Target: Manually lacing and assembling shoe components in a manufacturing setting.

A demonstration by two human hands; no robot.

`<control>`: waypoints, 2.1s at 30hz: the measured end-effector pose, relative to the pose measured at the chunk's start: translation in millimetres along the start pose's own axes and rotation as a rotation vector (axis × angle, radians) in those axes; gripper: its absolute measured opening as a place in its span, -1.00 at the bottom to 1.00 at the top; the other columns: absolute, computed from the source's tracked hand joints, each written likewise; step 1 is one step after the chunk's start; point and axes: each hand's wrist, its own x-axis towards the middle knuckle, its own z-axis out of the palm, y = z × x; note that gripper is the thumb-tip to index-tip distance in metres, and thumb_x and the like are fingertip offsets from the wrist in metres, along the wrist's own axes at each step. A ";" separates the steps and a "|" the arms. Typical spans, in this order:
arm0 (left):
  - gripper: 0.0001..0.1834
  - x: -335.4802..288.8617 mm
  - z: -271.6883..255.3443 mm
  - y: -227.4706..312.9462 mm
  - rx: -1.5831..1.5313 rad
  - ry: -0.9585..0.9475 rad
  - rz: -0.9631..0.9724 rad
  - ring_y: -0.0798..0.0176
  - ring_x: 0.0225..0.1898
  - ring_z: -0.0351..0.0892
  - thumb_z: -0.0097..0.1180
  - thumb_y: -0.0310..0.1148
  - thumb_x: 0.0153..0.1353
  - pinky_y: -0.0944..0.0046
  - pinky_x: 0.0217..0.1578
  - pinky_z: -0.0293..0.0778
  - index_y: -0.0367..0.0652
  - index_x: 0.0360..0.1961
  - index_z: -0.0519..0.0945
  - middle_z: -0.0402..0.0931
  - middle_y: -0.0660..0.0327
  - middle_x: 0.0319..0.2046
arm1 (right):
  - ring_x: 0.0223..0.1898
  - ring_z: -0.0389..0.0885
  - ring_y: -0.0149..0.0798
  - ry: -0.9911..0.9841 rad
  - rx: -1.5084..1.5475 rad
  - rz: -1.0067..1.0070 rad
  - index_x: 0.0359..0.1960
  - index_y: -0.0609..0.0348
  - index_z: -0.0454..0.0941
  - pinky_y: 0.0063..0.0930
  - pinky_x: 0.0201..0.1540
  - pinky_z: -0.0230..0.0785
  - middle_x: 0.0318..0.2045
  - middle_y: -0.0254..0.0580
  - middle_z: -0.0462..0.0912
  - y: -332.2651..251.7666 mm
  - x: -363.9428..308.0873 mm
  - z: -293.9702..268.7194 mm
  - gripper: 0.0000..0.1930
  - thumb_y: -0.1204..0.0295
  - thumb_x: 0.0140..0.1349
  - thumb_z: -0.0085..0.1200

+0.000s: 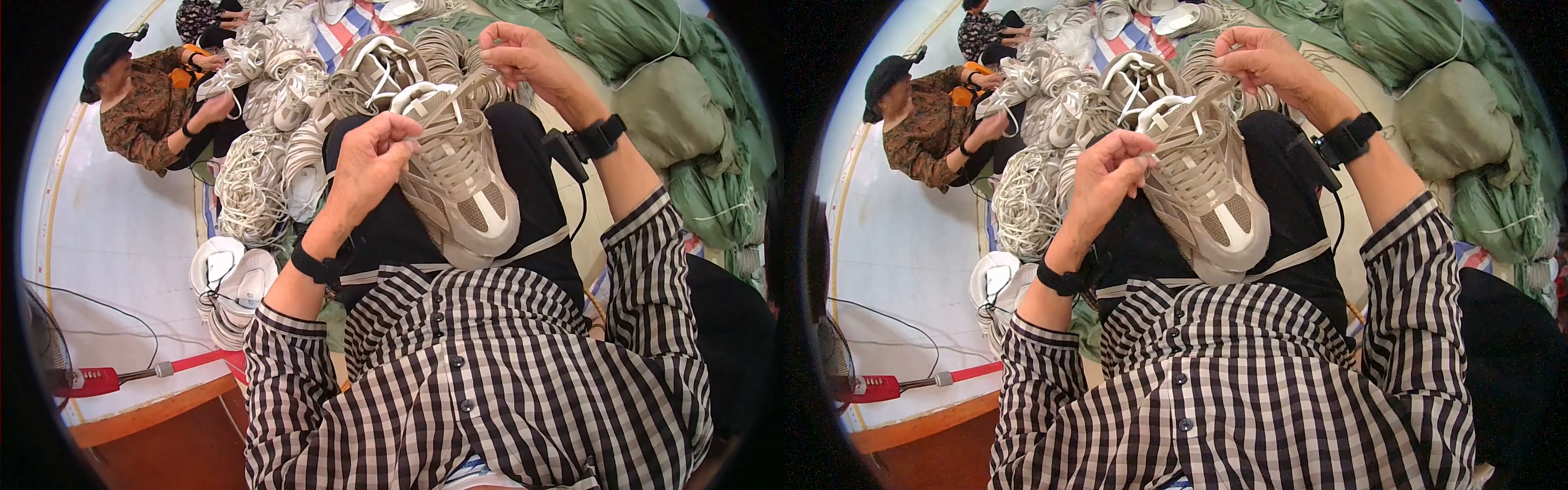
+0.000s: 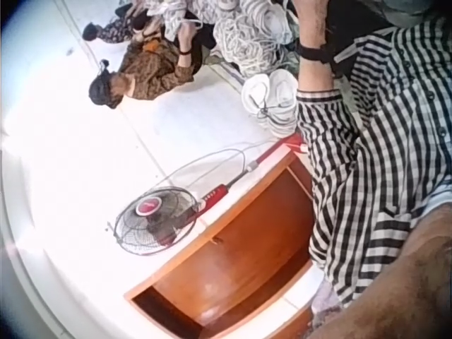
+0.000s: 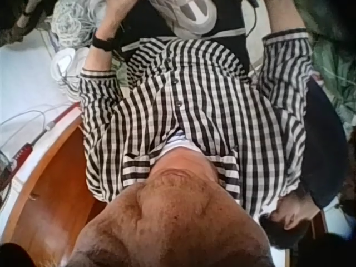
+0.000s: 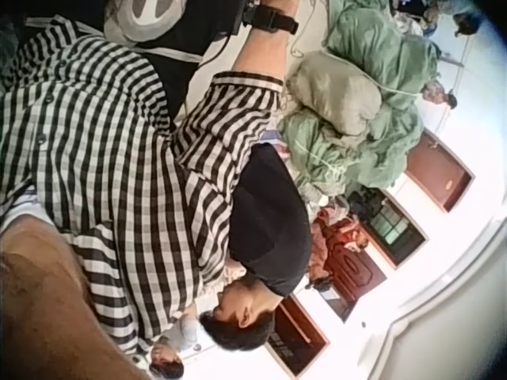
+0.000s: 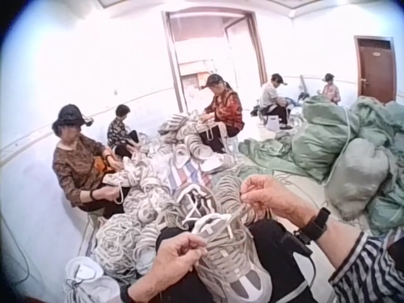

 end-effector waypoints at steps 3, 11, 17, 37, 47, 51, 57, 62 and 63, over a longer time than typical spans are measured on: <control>-0.79 6.5 2.9 -1.0 -0.071 -0.060 -0.051 0.51 -0.44 0.49 0.02 -0.56 0.20 0.52 -0.46 0.40 -0.29 -0.13 0.55 0.58 0.27 -0.34 | -0.58 0.32 -0.65 0.053 -0.019 0.054 -0.26 0.11 0.48 -0.76 -0.52 0.22 -0.57 -0.52 0.43 16.3 11.1 -14.9 -0.90 0.42 0.25 0.11; -0.82 -25.2 2.0 -9.0 0.165 0.231 0.079 0.53 -0.48 0.49 0.03 -0.57 0.21 0.49 -0.49 0.41 -0.23 -0.17 0.58 0.55 0.34 -0.45 | -0.43 0.52 -0.28 0.057 -0.719 -0.113 -0.35 0.29 0.51 -0.40 -0.34 0.38 -0.50 -0.17 0.57 61.2 -49.1 -8.5 -0.86 0.45 0.18 0.11; -0.73 -33.0 23.5 -20.2 0.507 0.132 0.307 0.45 -0.60 0.39 0.08 -0.61 0.14 0.41 -0.55 0.33 -0.24 -0.10 0.56 0.45 0.23 -0.58 | -0.46 0.53 -0.17 -0.100 -0.633 -0.291 -0.29 0.28 0.51 -0.40 -0.34 0.39 -0.49 -0.08 0.56 29.2 -77.6 46.7 -0.91 0.55 0.18 0.09; -0.94 -3.3 26.8 -11.0 0.624 0.130 0.303 -0.14 -0.51 0.56 0.07 -0.52 0.10 -0.01 -0.44 0.44 -0.19 -0.37 0.49 0.51 -0.01 -0.62 | -0.44 0.53 0.14 -0.270 -0.952 -0.337 -0.35 0.23 0.33 -0.07 -0.40 0.32 -0.58 0.00 0.50 -6.3 -58.9 65.7 -0.83 0.45 0.18 0.06; -0.92 -9.1 30.6 3.6 0.641 0.143 0.403 0.10 -0.48 0.48 0.09 -0.56 0.10 0.23 -0.39 0.39 -0.25 -0.36 0.48 0.45 0.12 -0.53 | -0.38 0.48 0.10 -0.166 -0.718 -0.500 -0.36 0.23 0.35 -0.16 -0.35 0.33 -0.46 -0.05 0.44 4.8 -49.2 57.7 -0.83 0.46 0.16 0.11; -0.89 -10.3 31.2 10.4 0.516 0.014 0.244 0.23 -0.51 0.49 0.06 -0.58 0.16 0.25 -0.43 0.39 -0.24 -0.27 0.48 0.50 0.14 -0.51 | -0.41 0.45 0.07 -0.251 -0.636 -0.321 -0.38 0.24 0.34 -0.18 -0.38 0.30 -0.49 -0.04 0.42 1.8 -48.5 53.4 -0.81 0.48 0.15 0.13; -0.85 -13.5 19.5 6.8 0.284 0.110 0.112 0.48 -0.55 0.45 -0.01 -0.59 0.26 0.41 -0.50 0.39 -0.26 -0.17 0.52 0.61 0.19 -0.39 | -0.49 0.40 0.00 -0.222 -0.586 -0.288 -0.42 0.26 0.30 -0.23 -0.42 0.25 -0.55 -0.04 0.41 -4.5 -51.0 60.1 -0.79 0.48 0.16 0.12; -0.84 -8.3 11.7 4.6 0.327 0.278 0.204 0.52 -0.57 0.41 0.05 -0.57 0.23 0.47 -0.52 0.37 -0.28 -0.16 0.55 0.59 0.28 -0.44 | -0.54 0.32 -0.16 -0.193 -0.513 -0.294 -0.40 0.27 0.34 -0.35 -0.45 0.22 -0.58 -0.13 0.38 -3.3 -53.1 65.5 -0.82 0.51 0.19 0.12; -0.84 -6.6 10.4 1.9 0.326 0.283 0.204 0.52 -0.57 0.41 0.05 -0.57 0.23 0.47 -0.52 0.37 -0.28 -0.16 0.55 0.59 0.28 -0.44 | -0.57 0.28 -0.31 -0.174 -0.482 -0.302 -0.36 0.28 0.38 -0.45 -0.47 0.21 -0.59 -0.23 0.36 -0.3 -51.6 64.7 -0.85 0.53 0.20 0.12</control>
